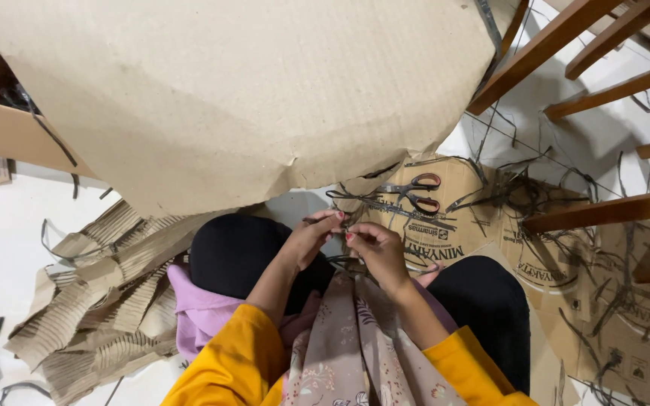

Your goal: The person wraps the legs and seat of a wooden chair with cardboard, securing it by winding and tying black plastic strips around the material.

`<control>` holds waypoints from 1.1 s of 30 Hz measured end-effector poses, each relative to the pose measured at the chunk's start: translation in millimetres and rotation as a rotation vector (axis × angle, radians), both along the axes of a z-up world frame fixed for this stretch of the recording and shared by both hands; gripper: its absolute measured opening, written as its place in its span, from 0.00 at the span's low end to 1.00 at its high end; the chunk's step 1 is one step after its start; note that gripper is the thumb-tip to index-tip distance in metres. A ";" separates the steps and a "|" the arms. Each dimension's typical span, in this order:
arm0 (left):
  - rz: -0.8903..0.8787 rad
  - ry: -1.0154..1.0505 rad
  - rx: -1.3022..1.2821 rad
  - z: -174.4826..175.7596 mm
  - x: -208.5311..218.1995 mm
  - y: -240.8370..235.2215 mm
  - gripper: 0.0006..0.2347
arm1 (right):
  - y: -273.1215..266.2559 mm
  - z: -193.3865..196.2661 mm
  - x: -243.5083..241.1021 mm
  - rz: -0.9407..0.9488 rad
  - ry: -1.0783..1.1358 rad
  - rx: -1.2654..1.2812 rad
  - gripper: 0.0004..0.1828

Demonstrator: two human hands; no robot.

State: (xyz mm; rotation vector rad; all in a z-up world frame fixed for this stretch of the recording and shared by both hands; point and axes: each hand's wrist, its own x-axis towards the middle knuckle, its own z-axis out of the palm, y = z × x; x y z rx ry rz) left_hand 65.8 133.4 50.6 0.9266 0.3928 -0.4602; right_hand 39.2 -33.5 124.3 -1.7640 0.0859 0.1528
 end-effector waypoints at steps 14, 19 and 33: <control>-0.028 0.026 0.045 38.9 -8.7 2.3 0.17 | 9.2 27.4 -11.8 -0.020 -0.174 -0.180 0.05; -0.033 0.026 0.046 64.3 -8.8 4.1 0.16 | 0.5 8.2 7.8 -0.078 -0.073 0.001 0.10; -0.037 0.021 0.041 44.8 -1.9 0.4 0.14 | 26.0 33.1 2.1 -0.088 0.209 0.298 0.13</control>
